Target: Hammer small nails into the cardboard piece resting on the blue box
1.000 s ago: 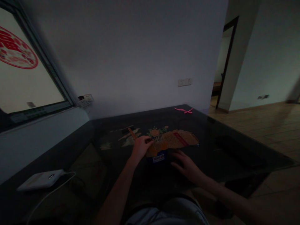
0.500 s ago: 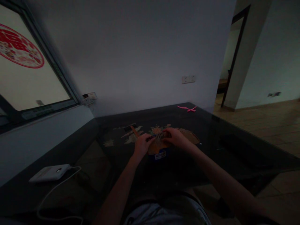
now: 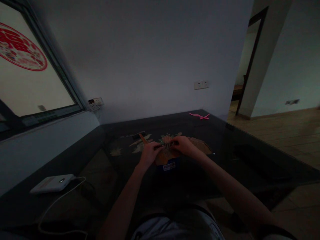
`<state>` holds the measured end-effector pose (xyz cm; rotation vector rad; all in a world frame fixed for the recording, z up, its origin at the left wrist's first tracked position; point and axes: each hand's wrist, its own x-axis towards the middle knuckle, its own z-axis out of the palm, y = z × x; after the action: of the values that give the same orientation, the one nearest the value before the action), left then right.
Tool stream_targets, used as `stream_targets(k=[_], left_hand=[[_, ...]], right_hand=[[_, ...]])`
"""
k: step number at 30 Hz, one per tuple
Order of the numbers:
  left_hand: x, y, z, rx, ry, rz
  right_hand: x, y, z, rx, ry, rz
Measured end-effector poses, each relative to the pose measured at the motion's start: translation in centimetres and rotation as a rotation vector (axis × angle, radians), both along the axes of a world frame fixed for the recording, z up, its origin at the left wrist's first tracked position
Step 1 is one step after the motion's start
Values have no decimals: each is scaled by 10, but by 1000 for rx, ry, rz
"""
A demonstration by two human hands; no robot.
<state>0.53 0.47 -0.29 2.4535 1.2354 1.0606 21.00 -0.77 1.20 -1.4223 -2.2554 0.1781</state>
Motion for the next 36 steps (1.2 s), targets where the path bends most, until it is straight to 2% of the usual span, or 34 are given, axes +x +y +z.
stream_targets(k=[4, 11, 16, 23, 29, 33, 36], left_hand=[[-3, 0, 0, 6, 4, 12], [-4, 3, -11, 3, -55, -4], [-4, 3, -14, 13, -77, -1], [-1, -2, -17, 11, -252, 22], [-4, -1, -6, -54, -418, 69], [-23, 4, -1, -44, -480, 111], [-62, 8, -8, 50, -379, 190]], right_hand=[[-4, 1, 0, -8, 4, 3], [-9, 5, -13, -13, -4, -28], [-12, 7, -18, -7, -12, -41], [-12, 8, -21, 28, 16, -14], [-12, 11, -26, 38, 16, -5], [-12, 9, -26, 63, 16, -2], [-12, 8, -26, 81, 24, -2]])
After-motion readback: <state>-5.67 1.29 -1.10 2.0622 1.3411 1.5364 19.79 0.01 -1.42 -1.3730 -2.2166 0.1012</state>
